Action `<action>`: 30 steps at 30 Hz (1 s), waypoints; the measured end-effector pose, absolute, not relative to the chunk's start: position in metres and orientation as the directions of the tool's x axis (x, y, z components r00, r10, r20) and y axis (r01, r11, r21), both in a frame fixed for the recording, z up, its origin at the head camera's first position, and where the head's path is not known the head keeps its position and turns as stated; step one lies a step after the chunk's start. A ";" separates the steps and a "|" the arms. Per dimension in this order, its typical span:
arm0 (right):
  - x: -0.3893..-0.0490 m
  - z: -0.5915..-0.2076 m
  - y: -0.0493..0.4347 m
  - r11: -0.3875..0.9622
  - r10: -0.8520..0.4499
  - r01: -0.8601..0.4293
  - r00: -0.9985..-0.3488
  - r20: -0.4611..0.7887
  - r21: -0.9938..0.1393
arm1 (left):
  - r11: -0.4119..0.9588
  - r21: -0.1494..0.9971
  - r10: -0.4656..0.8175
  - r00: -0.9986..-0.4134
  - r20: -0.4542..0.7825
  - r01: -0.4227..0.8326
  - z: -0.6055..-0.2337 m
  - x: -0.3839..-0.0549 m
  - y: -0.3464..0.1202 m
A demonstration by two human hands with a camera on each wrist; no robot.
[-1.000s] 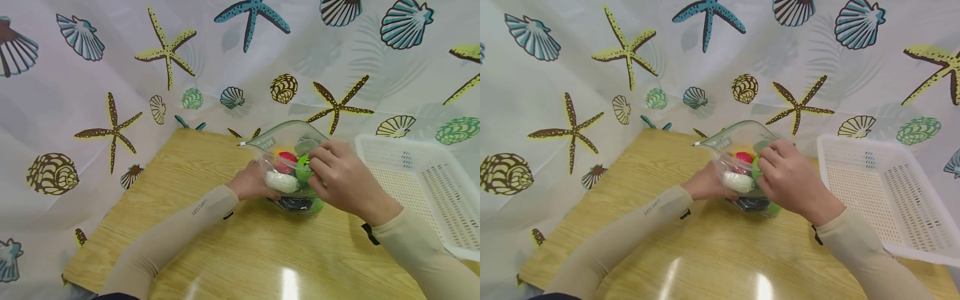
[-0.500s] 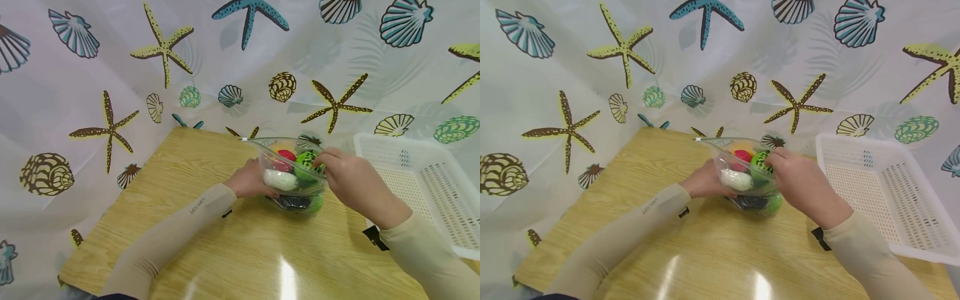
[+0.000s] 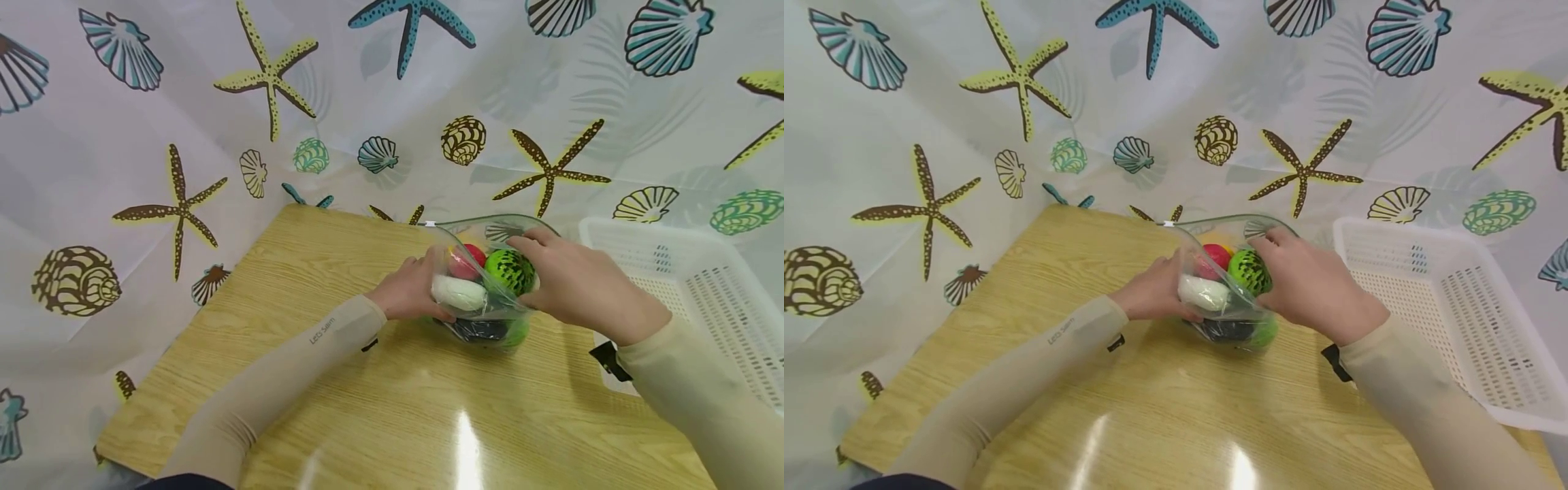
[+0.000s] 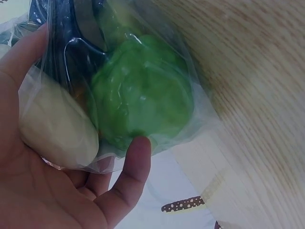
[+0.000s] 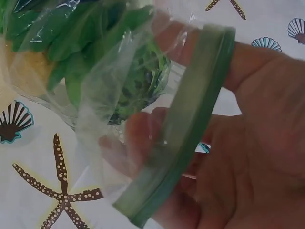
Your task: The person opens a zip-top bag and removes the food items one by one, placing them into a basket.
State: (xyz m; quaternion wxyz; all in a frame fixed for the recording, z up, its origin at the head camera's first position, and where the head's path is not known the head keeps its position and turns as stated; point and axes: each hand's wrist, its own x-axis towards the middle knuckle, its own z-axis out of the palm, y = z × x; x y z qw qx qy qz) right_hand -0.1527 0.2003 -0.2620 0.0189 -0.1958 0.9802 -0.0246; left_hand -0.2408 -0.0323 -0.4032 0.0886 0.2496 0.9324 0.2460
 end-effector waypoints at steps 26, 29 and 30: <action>-0.175 -0.275 0.203 0.885 -0.464 -0.462 -0.886 -0.021 -0.057 | 0.334 0.788 0.685 -0.707 0.174 0.518 -0.412 -0.272 -0.028; -0.175 -0.277 0.204 0.882 -0.468 -0.466 -0.884 -0.016 -0.067 | 0.329 0.799 0.681 -0.713 0.168 0.503 -0.416 -0.275 -0.026; -0.175 -0.277 0.204 0.883 -0.465 -0.464 -0.885 -0.012 -0.068 | 0.332 0.799 0.679 -0.715 0.166 0.501 -0.417 -0.275 -0.025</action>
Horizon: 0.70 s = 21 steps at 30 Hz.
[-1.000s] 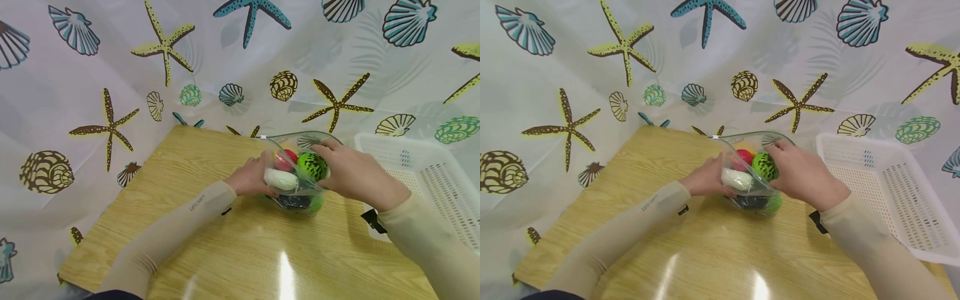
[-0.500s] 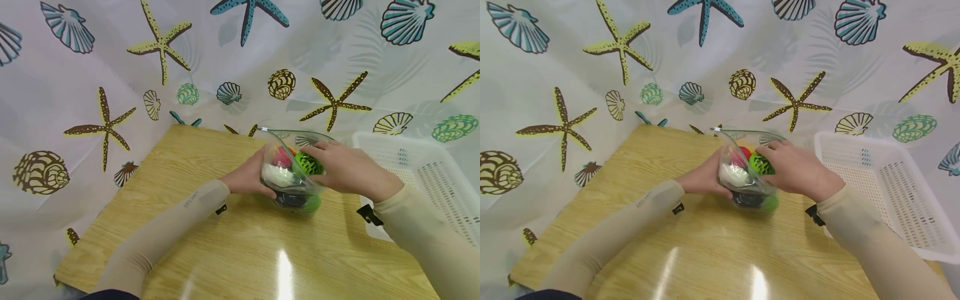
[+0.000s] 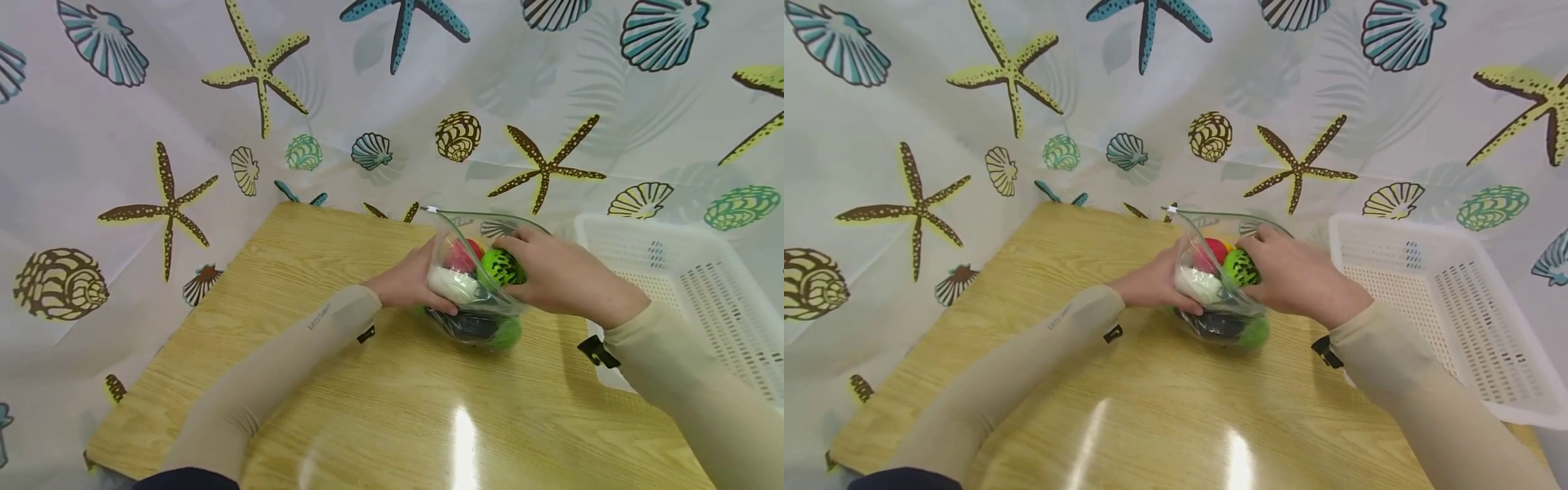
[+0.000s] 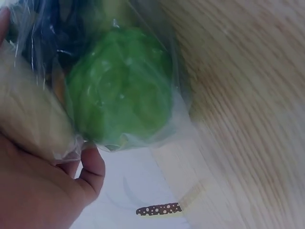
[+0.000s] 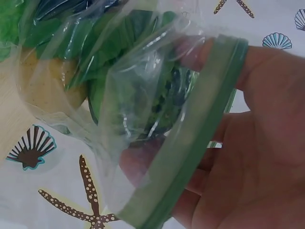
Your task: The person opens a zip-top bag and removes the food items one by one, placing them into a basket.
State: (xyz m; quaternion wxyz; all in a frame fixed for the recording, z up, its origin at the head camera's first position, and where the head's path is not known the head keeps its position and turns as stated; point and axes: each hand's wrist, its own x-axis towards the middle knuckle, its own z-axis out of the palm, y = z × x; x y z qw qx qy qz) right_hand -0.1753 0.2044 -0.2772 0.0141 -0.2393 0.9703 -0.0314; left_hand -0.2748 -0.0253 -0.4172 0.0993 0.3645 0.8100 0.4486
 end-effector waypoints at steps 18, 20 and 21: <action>-0.177 -0.271 0.218 0.878 -0.441 -0.433 -0.898 0.009 -0.201 | 0.459 0.790 0.663 -0.749 0.000 0.407 -0.417 -0.253 -0.036; -0.177 -0.270 0.219 0.877 -0.438 -0.432 -0.899 0.018 -0.211 | 0.456 0.786 0.667 -0.745 0.007 0.417 -0.417 -0.252 -0.037; -0.176 -0.269 0.220 0.876 -0.438 -0.432 -0.899 0.024 -0.215 | 0.461 0.784 0.666 -0.746 0.004 0.416 -0.417 -0.252 -0.036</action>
